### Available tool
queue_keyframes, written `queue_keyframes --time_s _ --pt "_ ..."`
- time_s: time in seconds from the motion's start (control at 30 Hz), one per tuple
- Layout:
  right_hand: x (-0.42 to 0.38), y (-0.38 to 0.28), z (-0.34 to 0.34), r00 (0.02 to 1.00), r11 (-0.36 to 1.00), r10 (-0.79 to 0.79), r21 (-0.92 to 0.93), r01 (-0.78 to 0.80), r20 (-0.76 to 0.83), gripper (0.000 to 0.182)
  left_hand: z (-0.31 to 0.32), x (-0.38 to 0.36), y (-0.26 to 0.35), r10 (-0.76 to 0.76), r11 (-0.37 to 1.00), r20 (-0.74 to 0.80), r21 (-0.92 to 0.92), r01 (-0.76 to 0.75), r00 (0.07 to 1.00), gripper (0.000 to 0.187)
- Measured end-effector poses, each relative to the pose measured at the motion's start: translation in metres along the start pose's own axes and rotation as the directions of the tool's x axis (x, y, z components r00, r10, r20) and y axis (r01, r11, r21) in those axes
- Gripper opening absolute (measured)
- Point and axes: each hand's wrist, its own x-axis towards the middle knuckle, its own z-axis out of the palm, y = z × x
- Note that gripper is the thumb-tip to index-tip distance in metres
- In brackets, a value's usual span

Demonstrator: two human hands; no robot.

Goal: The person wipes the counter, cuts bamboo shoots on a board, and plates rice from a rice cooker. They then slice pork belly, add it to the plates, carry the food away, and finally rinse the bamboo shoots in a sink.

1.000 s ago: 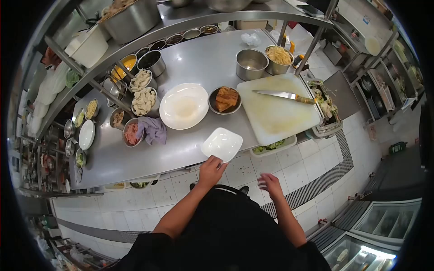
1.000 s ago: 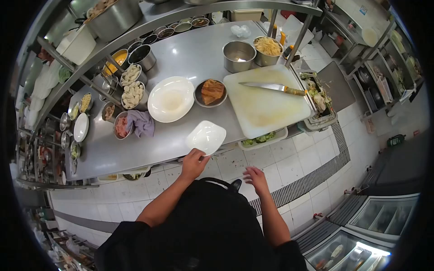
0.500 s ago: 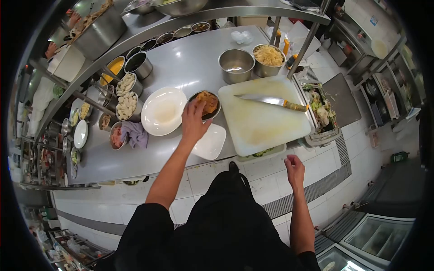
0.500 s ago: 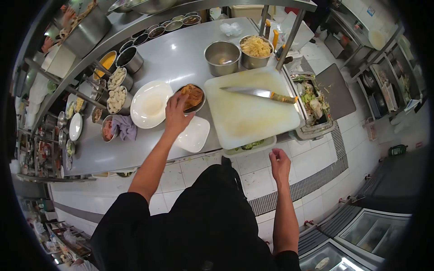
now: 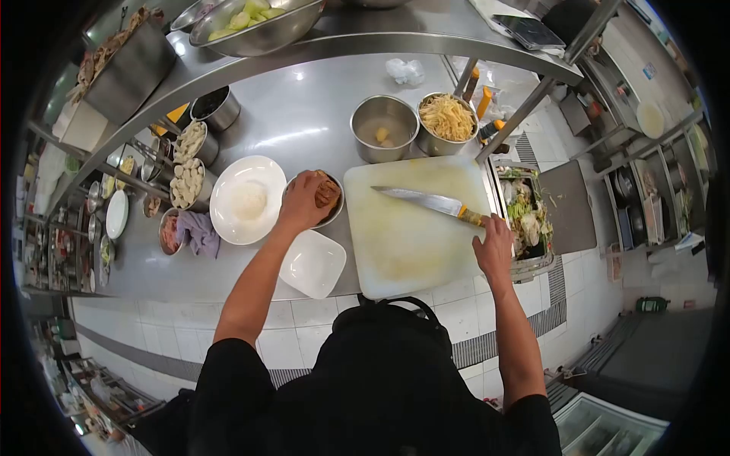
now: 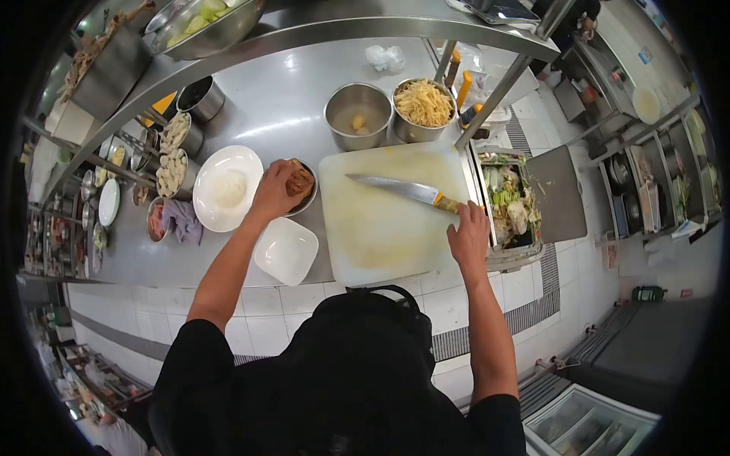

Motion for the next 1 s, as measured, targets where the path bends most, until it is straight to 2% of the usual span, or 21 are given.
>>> queue_keyframes --time_s 0.1,0.17,0.23,0.3,0.33,0.37,0.43,0.47,0.5,0.57,0.6,0.63,0.67,0.7,0.73,0.77,0.83,0.87,0.9,0.97,1.0 --pt "0.025 0.008 0.011 0.988 0.990 -0.137 -0.018 0.138 0.064 0.054 -0.002 0.008 -0.003 -0.054 0.996 0.047 -0.075 0.057 0.997 0.060" --pt "0.040 0.018 0.016 0.939 0.995 -0.085 -0.017 0.096 0.333 0.053 -0.005 0.013 0.003 -0.093 0.990 0.065 -0.105 0.099 0.994 0.058" --pt "0.054 0.033 0.019 0.922 0.981 -0.187 0.015 0.193 0.338 0.052 -0.015 0.018 0.009 -0.150 0.983 0.046 -0.103 0.155 0.988 0.057" --pt "0.062 0.039 0.001 0.864 0.967 -0.220 0.218 0.132 0.453 0.052 -0.032 0.021 0.025 -0.247 0.952 0.007 -0.187 0.244 0.969 0.058" --pt "0.062 0.048 -0.004 0.853 0.943 -0.292 0.281 0.180 0.433 0.052 -0.049 0.020 0.045 -0.293 0.934 0.079 -0.191 0.302 0.953 0.057" --pt "0.062 0.054 -0.014 0.831 0.933 -0.290 0.332 0.136 0.474 0.051 -0.061 0.020 0.062 -0.318 0.928 0.071 -0.182 0.326 0.945 0.057" --pt "0.060 0.078 -0.017 0.697 0.902 -0.229 0.417 -0.111 0.680 0.051 -0.068 0.017 0.094 -0.279 0.758 0.512 -0.401 0.514 0.812 0.050" --pt "0.056 0.090 -0.022 0.599 0.814 -0.249 0.499 -0.296 0.761 0.050 -0.058 0.016 0.113 -0.274 0.804 0.557 -0.314 0.505 0.784 0.046" --pt "0.054 0.100 -0.025 0.584 0.815 -0.259 0.499 -0.296 0.769 0.050 -0.044 0.017 0.133 -0.290 0.795 0.561 -0.309 0.522 0.775 0.046" --pt "0.046 0.112 -0.037 0.326 0.518 -0.271 0.423 -0.744 0.906 0.051 -0.015 0.024 0.187 -0.329 0.689 0.807 -0.150 0.709 0.490 0.052" --pt "0.042 0.118 -0.040 0.267 0.451 -0.289 0.377 -0.809 0.919 0.050 0.017 0.028 0.193 -0.293 0.692 0.878 -0.079 0.718 0.379 0.055" --pt "0.034 0.125 -0.040 0.251 0.456 -0.292 0.365 -0.811 0.923 0.050 0.047 0.031 0.195 -0.256 0.698 0.930 -0.010 0.716 0.263 0.059" --pt "0.028 0.130 -0.037 0.299 0.429 -0.309 0.413 -0.803 0.903 0.051 0.056 0.037 0.209 -0.262 0.690 0.929 -0.008 0.724 0.260 0.059" --pt "0.024 0.132 -0.036 0.351 0.399 -0.327 0.465 -0.790 0.877 0.052 0.062 0.044 0.221 -0.460 0.687 0.816 0.077 0.723 0.350 0.060" --pt "0.023 0.132 -0.046 0.420 0.503 -0.282 0.506 -0.701 0.863 0.050 0.064 0.045 0.225 -0.627 0.663 0.653 0.161 0.731 0.425 0.061" --pt "0.015 0.136 -0.045 0.412 0.505 -0.290 0.504 -0.700 0.863 0.050 0.062 0.041 0.222 -0.635 0.654 0.650 0.165 0.738 0.418 0.061" --pt "0.000 0.143 -0.038 0.695 0.575 -0.278 0.695 -0.433 0.663 0.047 0.057 0.030 0.207 -0.598 0.644 0.638 0.022 0.764 0.485 0.060" --pt "0.001 0.141 -0.048 0.705 0.622 -0.252 0.669 -0.407 0.663 0.046 0.063 0.016 0.192 -0.543 0.645 0.591 -0.160 0.747 0.596 0.052" --pt "-0.002 0.142 -0.046 0.704 0.626 -0.250 0.665 -0.406 0.665 0.046 0.072 0.001 0.181 -0.541 0.644 0.593 -0.164 0.747 0.597 0.052" --pt "-0.008 0.146 -0.039 0.870 0.724 -0.364 0.689 0.039 0.332 0.046 0.087 -0.025 0.170 -0.467 0.549 0.360 -0.598 0.583 0.808 0.047" --pt "-0.009 0.144 -0.037 0.867 0.729 -0.369 0.683 0.048 0.334 0.046 0.091 -0.032 0.170 -0.467 0.541 0.357 -0.608 0.581 0.809 0.047"
